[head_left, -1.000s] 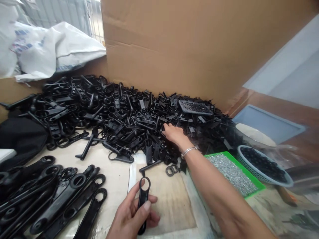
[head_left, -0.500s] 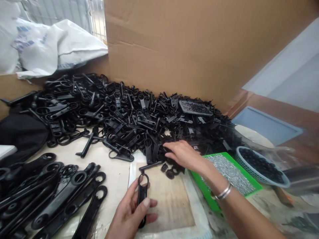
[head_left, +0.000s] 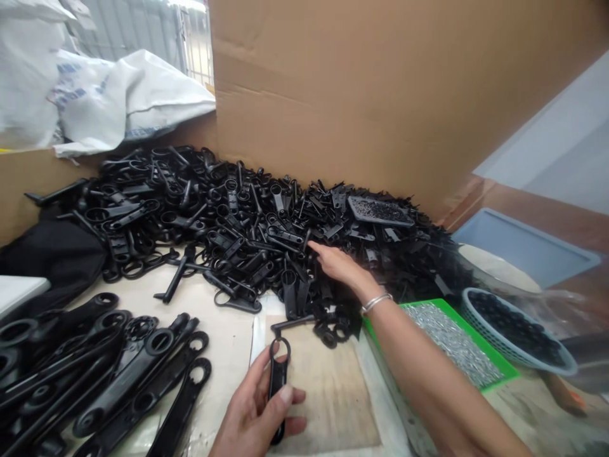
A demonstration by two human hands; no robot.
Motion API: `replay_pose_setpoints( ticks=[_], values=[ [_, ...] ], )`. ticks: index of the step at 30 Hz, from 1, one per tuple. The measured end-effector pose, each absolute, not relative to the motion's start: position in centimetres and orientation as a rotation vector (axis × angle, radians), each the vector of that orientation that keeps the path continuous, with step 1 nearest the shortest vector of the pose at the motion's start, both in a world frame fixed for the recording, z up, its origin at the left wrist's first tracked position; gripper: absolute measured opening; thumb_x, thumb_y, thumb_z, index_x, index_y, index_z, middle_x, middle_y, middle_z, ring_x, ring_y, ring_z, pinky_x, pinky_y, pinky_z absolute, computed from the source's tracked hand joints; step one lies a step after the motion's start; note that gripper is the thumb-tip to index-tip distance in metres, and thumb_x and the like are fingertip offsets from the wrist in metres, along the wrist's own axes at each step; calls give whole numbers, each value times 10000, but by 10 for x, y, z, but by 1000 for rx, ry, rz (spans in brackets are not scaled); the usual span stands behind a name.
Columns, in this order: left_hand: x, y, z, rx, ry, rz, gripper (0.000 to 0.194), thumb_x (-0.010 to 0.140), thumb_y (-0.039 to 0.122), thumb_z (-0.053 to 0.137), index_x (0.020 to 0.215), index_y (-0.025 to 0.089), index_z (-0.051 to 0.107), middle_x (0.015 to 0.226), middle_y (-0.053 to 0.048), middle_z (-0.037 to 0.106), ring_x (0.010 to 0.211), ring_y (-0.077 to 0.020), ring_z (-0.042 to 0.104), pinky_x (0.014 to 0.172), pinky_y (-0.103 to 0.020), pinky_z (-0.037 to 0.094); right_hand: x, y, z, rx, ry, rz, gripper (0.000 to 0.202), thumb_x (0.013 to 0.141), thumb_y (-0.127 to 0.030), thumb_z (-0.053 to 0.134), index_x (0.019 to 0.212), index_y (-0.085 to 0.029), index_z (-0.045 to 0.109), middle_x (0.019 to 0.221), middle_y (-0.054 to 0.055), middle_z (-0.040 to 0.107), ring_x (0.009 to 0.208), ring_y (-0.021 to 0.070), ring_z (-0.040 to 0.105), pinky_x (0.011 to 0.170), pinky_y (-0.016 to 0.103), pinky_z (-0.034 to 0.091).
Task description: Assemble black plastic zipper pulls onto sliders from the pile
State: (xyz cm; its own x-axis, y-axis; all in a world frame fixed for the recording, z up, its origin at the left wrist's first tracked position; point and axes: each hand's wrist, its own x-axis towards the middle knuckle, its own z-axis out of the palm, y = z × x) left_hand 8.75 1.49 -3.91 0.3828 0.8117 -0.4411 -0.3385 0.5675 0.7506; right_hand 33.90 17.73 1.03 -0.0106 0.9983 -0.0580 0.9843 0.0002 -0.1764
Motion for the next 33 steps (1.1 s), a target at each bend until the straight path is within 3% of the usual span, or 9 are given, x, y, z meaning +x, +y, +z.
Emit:
replay_pose_setpoints(
  ticks=[3, 5, 9, 12, 18, 24, 29, 33],
  values=[
    [87, 16, -41, 608, 896, 795, 794, 663, 465, 799, 1326, 215, 443, 1359, -156, 501, 885, -240, 632, 693, -384, 584, 332, 184, 3, -2180, -2173, 303, 468, 958, -344, 517, 1400, -219, 428, 1288, 121, 580, 1090, 250, 612, 923, 495, 492],
    [87, 16, -41, 603, 898, 798, 806, 660, 468, 801, 1328, 210, 433, 1332, -163, 518, 880, -239, 633, 698, -387, 584, 330, 180, 2, -2151, -2214, 342, 443, 959, -312, 512, 1388, -218, 454, 1297, 119, 584, 1108, 248, 608, 941, 479, 486],
    [87, 15, -38, 616, 900, 799, 801, 674, 478, 786, 1333, 204, 423, 1307, -167, 526, 875, -234, 638, 700, -370, 579, 332, 159, 11, -1996, -2317, 400, 436, 947, -176, 437, 1368, -258, 514, 1332, 50, 592, 1206, 211, 562, 1017, 340, 436],
    [87, 13, -36, 631, 902, 803, 781, 706, 474, 762, 1344, 190, 413, 1232, -165, 567, 851, -224, 642, 722, -372, 573, 339, 141, 23, -1889, -2334, 399, 402, 946, -179, 408, 1295, -260, 591, 1299, -13, 619, 1201, 161, 566, 1025, 259, 419],
    [87, 11, -34, 628, 871, 796, 771, 745, 440, 738, 1383, 183, 386, 1016, -107, 641, 804, -206, 647, 781, -378, 551, 367, 117, 34, -1926, -2184, 263, 332, 923, -201, 440, 1152, -214, 681, 1179, 26, 689, 1122, 211, 621, 996, 343, 457],
    [85, 11, -27, 573, 896, 782, 708, 791, 445, 689, 1382, 180, 403, 936, -85, 664, 783, -186, 640, 823, -375, 529, 375, 108, 30, -1967, -2079, 139, 407, 919, -179, 425, 1295, -202, 578, 1317, 27, 604, 1191, 197, 571, 1027, 332, 424],
    [81, 9, -23, 534, 886, 761, 599, 853, 410, 619, 1375, 191, 423, 982, -86, 675, 776, -164, 641, 869, -366, 498, 371, 96, 28, -2033, -2155, 151, 279, 896, -225, 491, 1067, -243, 711, 1061, 10, 729, 994, 221, 663, 875, 327, 496],
    [80, 9, -19, 529, 906, 753, 560, 860, 377, 606, 1357, 169, 453, 991, -105, 691, 774, -173, 659, 893, -375, 485, 370, 77, 28, -2108, -2215, 142, 225, 873, -235, 518, 929, -273, 733, 916, 3, 737, 861, 228, 672, 740, 328, 498]
  ],
)
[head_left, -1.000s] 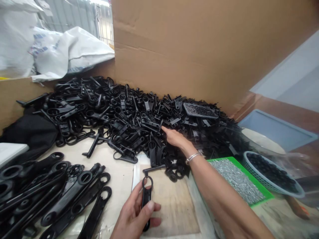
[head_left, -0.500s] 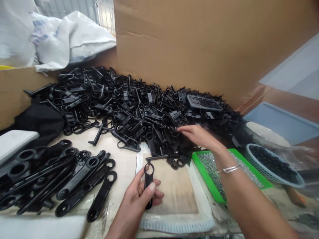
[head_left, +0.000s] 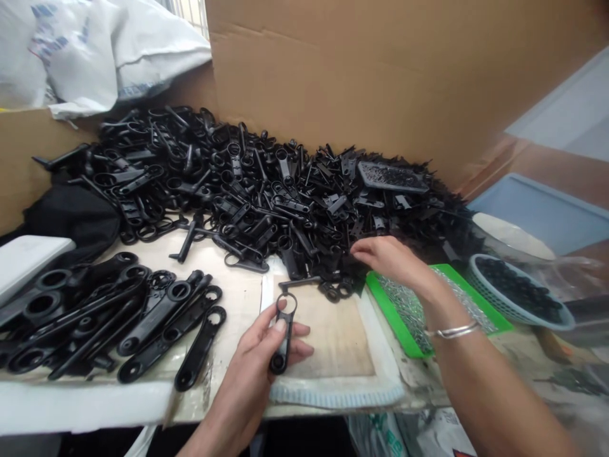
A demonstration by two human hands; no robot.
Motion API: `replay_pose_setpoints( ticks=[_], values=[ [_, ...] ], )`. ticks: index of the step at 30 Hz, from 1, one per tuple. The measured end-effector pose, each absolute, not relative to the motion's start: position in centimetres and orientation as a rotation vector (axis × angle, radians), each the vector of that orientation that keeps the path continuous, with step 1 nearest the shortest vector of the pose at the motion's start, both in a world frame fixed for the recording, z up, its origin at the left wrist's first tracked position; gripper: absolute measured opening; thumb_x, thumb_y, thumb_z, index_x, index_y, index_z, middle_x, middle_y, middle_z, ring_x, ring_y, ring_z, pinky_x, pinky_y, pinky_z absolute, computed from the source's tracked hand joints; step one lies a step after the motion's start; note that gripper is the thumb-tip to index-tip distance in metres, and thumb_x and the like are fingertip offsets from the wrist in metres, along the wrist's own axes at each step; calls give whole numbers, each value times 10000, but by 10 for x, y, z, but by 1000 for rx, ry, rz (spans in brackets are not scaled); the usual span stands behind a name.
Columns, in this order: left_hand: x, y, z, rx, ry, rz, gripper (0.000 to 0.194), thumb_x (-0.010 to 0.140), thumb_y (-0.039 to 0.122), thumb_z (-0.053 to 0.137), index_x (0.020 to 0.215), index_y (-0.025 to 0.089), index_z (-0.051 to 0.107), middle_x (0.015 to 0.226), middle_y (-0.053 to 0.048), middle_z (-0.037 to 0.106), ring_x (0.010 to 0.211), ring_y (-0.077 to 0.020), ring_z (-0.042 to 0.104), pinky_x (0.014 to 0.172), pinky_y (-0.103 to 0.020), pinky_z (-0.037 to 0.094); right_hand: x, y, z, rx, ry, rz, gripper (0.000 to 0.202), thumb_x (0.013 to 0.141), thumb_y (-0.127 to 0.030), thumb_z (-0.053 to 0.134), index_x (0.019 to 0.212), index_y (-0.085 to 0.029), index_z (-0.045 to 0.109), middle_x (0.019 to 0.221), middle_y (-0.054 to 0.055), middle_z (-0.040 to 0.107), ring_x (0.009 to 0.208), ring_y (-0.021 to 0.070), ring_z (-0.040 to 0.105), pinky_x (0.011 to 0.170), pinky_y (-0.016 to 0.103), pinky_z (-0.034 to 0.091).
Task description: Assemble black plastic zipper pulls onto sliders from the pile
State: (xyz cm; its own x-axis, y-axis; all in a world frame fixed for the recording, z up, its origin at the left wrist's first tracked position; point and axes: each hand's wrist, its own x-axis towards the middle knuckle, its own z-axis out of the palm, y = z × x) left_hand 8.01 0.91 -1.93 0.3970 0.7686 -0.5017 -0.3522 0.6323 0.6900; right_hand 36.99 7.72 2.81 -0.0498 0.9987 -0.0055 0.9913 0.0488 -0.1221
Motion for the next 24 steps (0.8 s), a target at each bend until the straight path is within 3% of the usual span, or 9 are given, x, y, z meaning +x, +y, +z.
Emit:
replay_pose_setpoints(
  ticks=[3, 7, 11, 14, 19, 24],
  values=[
    [80, 8, -17, 545, 916, 735, 555, 867, 351, 596, 1368, 166, 442, 1018, -116, 696, 816, -179, 665, 934, -381, 459, 365, 58, 27, -2104, -2294, 165, 177, 856, -250, 562, 902, -283, 729, 903, -6, 723, 839, 208, 659, 746, 318, 484],
    [79, 7, -17, 605, 901, 726, 582, 848, 310, 619, 1382, 175, 429, 1044, -112, 690, 870, -193, 657, 959, -386, 417, 348, 37, 17, -2056, -2381, 43, 257, 859, -253, 601, 1103, -257, 679, 1114, 41, 669, 1017, 230, 596, 834, 335, 469],
    [77, 5, -15, 670, 837, 715, 570, 838, 226, 609, 1379, 192, 431, 1094, -104, 668, 920, -193, 641, 980, -376, 378, 336, 29, 5, -2040, -2404, -179, 249, 888, -235, 570, 1122, -252, 653, 1128, 52, 645, 1018, 242, 555, 758, 335, 467],
    [73, 3, -12, 656, 795, 710, 535, 843, 197, 593, 1358, 202, 446, 1141, -113, 635, 944, -198, 627, 951, -396, 429, 332, 25, 1, -2002, -2375, -231, 211, 918, -235, 526, 1087, -256, 651, 1100, 40, 633, 983, 224, 548, 741, 323, 459],
    [70, 0, -10, 625, 732, 687, 491, 839, 167, 586, 1315, 214, 472, 1258, -152, 534, 1056, -263, 571, 754, -420, 559, 325, 17, -5, -2034, -2355, -223, 221, 912, -302, 540, 1094, -210, 624, 1045, 57, 608, 947, 232, 559, 752, 346, 467],
    [68, -5, -13, 571, 662, 711, 444, 812, 149, 622, 1245, 201, 539, 1205, -132, 564, 992, -226, 605, 766, -383, 566, 316, 11, -16, -2018, -2311, -268, 181, 888, -200, 488, 1014, -206, 619, 998, 61, 600, 948, 244, 563, 709, 344, 470]
  ],
)
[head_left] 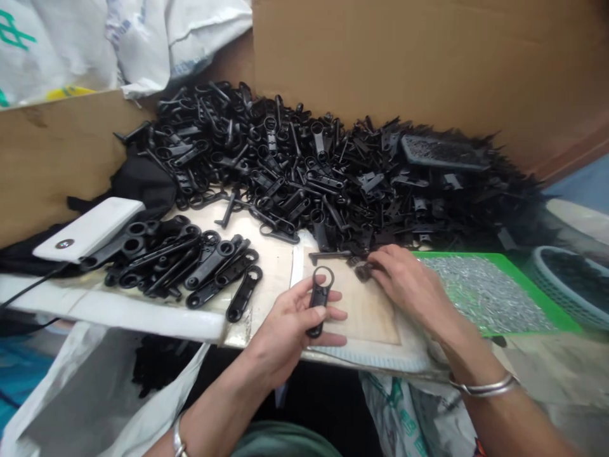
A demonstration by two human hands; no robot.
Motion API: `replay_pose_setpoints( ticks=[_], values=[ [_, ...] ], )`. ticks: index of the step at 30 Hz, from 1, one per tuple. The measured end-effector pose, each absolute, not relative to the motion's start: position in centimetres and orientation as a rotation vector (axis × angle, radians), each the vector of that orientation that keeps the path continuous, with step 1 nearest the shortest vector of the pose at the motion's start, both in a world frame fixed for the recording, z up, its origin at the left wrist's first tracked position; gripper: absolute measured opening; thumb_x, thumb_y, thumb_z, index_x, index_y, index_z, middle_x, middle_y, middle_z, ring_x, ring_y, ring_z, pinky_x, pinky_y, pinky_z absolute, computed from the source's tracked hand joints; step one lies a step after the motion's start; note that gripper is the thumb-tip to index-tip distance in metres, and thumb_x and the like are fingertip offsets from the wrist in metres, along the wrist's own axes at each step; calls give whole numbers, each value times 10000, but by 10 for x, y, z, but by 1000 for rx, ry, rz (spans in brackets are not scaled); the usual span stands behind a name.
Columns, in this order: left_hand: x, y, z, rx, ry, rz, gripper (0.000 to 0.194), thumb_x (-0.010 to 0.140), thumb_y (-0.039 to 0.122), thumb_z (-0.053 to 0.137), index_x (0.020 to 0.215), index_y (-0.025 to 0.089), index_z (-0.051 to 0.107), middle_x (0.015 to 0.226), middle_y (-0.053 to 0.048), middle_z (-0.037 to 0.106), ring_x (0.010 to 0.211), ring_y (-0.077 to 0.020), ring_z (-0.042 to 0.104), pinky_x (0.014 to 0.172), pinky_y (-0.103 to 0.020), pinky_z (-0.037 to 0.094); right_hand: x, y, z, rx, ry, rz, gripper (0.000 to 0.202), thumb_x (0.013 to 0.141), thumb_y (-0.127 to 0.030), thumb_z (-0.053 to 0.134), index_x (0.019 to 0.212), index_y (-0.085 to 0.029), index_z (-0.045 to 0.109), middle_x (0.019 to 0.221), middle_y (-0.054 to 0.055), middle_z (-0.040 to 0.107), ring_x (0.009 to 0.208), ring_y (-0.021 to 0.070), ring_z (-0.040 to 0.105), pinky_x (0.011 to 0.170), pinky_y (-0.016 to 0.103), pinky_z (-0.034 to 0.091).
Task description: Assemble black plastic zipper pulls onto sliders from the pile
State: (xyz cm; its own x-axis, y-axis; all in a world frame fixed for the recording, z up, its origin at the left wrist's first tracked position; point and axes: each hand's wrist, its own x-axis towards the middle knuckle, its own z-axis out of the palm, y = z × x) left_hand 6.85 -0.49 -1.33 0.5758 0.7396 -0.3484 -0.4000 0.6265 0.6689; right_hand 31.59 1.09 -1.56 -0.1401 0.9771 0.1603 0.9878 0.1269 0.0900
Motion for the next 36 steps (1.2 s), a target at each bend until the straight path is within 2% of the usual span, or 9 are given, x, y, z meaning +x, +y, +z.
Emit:
replay_pose_setpoints(
  ticks=[11, 14, 18, 21, 24, 27, 30, 32, 36],
  values=[
    [65, -8, -13, 473, 621, 722, 304, 924, 316, 517, 1183, 158, 538, 1065, -105, 584, 801, -146, 590, 700, -344, 579, 269, -32, -25, -1764, -2024, -409, 182, 930, -165, 423, 1043, -172, 566, 1097, 108, 609, 944, 221, 615, 769, 317, 488],
    [65, -13, -12, 638, 658, 755, 464, 801, 234, 673, 1234, 193, 509, 886, -21, 519, 655, -88, 509, 538, -204, 535, 253, -33, -34, -1737, -2092, -452, 188, 927, -145, 418, 1045, -191, 557, 1093, 95, 630, 941, 226, 625, 705, 313, 475],
    [61, -18, -10, 876, 761, 814, 636, 754, 211, 688, 1333, 310, 444, 957, -12, 485, 483, -24, 451, 363, -130, 400, 246, -31, -41, -1763, -2236, -614, 232, 899, -129, 427, 1057, -212, 575, 1114, 93, 643, 947, 267, 607, 572, 326, 439],
    [59, -19, -14, 854, 750, 807, 556, 802, 255, 630, 1318, 347, 443, 1051, -20, 462, 480, -5, 430, 463, -214, 514, 242, -38, -46, -1744, -2344, -556, 246, 879, -120, 411, 1015, -212, 595, 1075, 108, 636, 922, 287, 588, 572, 352, 461],
    [58, -19, -17, 844, 702, 843, 478, 819, 243, 620, 1273, 295, 482, 1021, -13, 514, 583, -45, 491, 619, -244, 536, 244, -48, -53, -1697, -2320, -392, 244, 901, -202, 398, 1025, -246, 604, 1067, 113, 625, 931, 298, 591, 631, 391, 495],
    [57, -19, -13, 892, 566, 913, 413, 843, 206, 603, 1249, 233, 527, 1033, -28, 599, 934, -149, 587, 878, -263, 473, 258, -52, -59, -1569, -2276, -187, 275, 928, -305, 380, 1080, -298, 609, 1068, 105, 639, 981, 301, 615, 700, 418, 519],
    [54, -18, -6, 978, 551, 910, 411, 877, 243, 571, 1286, 229, 532, 1170, -46, 597, 1176, -219, 505, 1045, -333, 356, 270, -47, -59, -1482, -2247, -58, 303, 946, -366, 369, 1136, -307, 597, 1091, 92, 644, 982, 274, 645, 725, 393, 551],
    [51, -18, -3, 1077, 666, 884, 342, 901, 310, 540, 1226, 219, 590, 1158, -56, 595, 1154, -236, 504, 1030, -348, 354, 273, -41, -55, -1520, -2220, -15, 306, 944, -411, 389, 1118, -292, 610, 1085, 93, 634, 894, 248, 670, 670, 354, 566],
    [46, -20, -8, 1099, 728, 820, 290, 917, 379, 499, 965, 145, 664, 828, -43, 588, 797, -157, 544, 810, -287, 431, 269, -32, -43, -1591, -2289, 117, 280, 934, -374, 418, 1023, -267, 661, 1054, 90, 632, 805, 211, 680, 594, 297, 561]
  ],
)
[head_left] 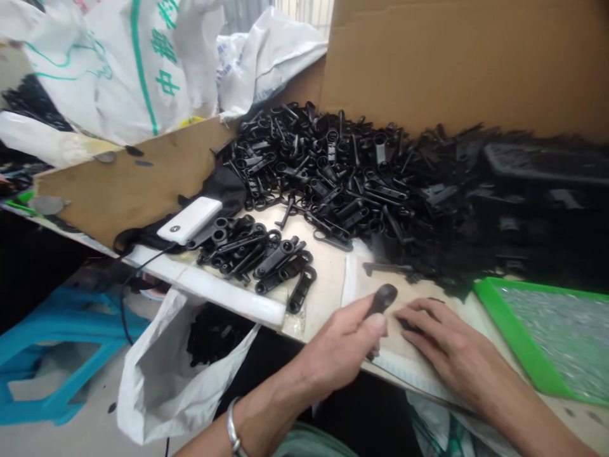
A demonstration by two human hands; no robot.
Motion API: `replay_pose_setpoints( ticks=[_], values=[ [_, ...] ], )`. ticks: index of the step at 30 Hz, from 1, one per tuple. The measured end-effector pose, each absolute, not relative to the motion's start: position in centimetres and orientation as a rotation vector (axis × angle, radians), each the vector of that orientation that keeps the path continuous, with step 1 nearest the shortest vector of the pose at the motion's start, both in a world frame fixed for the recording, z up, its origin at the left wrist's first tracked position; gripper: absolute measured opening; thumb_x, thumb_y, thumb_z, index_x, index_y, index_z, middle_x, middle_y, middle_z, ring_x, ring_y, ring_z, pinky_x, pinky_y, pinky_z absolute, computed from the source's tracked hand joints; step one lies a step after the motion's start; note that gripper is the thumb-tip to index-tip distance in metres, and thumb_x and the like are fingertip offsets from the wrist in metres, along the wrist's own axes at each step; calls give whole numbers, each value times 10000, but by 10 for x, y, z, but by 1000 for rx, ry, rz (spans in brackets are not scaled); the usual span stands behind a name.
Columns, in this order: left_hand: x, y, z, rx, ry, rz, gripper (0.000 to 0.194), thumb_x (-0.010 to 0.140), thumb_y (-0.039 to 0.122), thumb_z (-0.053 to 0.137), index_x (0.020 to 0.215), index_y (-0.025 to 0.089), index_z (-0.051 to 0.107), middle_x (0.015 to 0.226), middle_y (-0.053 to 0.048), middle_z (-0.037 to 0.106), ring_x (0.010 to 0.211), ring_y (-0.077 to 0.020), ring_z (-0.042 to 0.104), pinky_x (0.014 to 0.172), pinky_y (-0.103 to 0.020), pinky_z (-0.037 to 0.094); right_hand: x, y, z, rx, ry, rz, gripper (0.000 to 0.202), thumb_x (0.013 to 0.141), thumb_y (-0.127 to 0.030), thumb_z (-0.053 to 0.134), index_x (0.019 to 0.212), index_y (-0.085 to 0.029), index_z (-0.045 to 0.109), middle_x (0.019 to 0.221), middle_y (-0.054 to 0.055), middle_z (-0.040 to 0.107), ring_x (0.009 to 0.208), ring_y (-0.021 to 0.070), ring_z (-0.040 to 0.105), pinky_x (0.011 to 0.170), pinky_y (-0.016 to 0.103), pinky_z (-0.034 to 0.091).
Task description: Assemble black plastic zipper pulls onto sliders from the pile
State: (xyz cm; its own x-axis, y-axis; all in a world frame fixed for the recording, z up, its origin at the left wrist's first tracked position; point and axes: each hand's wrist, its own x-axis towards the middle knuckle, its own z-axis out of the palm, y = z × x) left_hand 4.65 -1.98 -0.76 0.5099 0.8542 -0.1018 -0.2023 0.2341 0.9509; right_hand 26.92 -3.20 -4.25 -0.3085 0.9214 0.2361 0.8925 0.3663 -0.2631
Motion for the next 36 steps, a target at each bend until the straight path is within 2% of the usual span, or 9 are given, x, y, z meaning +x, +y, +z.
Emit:
replay_pose_setpoints(
  ticks=[2, 3, 6, 9, 11, 16, 24, 30, 36],
  values=[
    [47, -20, -11, 971, 683, 809, 246, 898, 338, 534, 991, 136, 641, 833, -43, 586, 716, -127, 530, 723, -264, 441, 270, -30, -35, -1608, -2349, 210, 270, 927, -304, 423, 1034, -261, 668, 1040, 84, 646, 822, 208, 679, 641, 301, 564],
    [48, -20, -12, 894, 664, 808, 250, 883, 307, 556, 1060, 143, 622, 930, -63, 600, 750, -134, 551, 708, -263, 454, 271, -30, -31, -1623, -2370, 256, 267, 922, -276, 429, 1036, -259, 670, 1028, 78, 654, 827, 207, 677, 670, 309, 563],
    [52, -20, -14, 706, 608, 801, 468, 843, 220, 594, 1300, 233, 495, 1347, -105, 463, 1023, -228, 583, 684, -291, 514, 273, -34, -15, -1679, -2279, 285, 229, 910, -275, 497, 1049, -247, 677, 1015, 64, 673, 829, 211, 671, 708, 330, 558],
    [56, -21, -15, 653, 565, 781, 515, 841, 147, 569, 1330, 279, 473, 1472, -67, 355, 1242, -291, 481, 740, -320, 538, 264, -40, 0, -1585, -1995, 289, 230, 862, -324, 628, 1073, -246, 678, 1016, 40, 684, 769, 179, 663, 662, 293, 563],
    [58, -21, -16, 668, 528, 776, 481, 840, 111, 550, 1296, 263, 515, 1459, -58, 397, 1296, -293, 433, 834, -347, 523, 249, -41, 4, -1467, -1847, 333, 233, 837, -290, 677, 1066, -249, 681, 1032, 28, 681, 771, 157, 660, 659, 260, 567],
    [61, -21, -15, 749, 435, 821, 463, 838, 61, 519, 1275, 210, 552, 1391, -67, 505, 1305, -261, 430, 1049, -398, 393, 217, -35, -7, -1316, -1816, 236, 214, 835, -163, 677, 1046, -195, 677, 1060, 58, 657, 962, 176, 636, 806, 271, 558],
    [55, -20, -14, 1105, 545, 864, 572, 838, 14, 437, 1357, 251, 480, 1376, -18, 521, 1277, -196, 454, 1093, -341, 338, 216, -33, -9, -1268, -1929, 40, 197, 829, -95, 673, 1023, -130, 663, 1018, 89, 646, 941, 163, 626, 850, 261, 531],
    [51, -20, -7, 1549, 712, 821, 540, 882, 70, 435, 1386, 263, 403, 1196, -18, 612, 1008, -152, 587, 961, -283, 419, 209, -38, -3, -1329, -1889, 50, 182, 853, -123, 651, 1032, -151, 662, 1007, 77, 636, 909, 156, 624, 832, 253, 527],
    [45, -23, -8, 1683, 856, 642, 308, 927, 241, 471, 1229, 261, 528, 849, 15, 651, 714, -140, 598, 670, -233, 444, 225, -50, -1, -1391, -1773, 541, 200, 871, -256, 629, 1059, -259, 696, 1051, 23, 643, 802, 129, 657, 671, 190, 552]
  ],
)
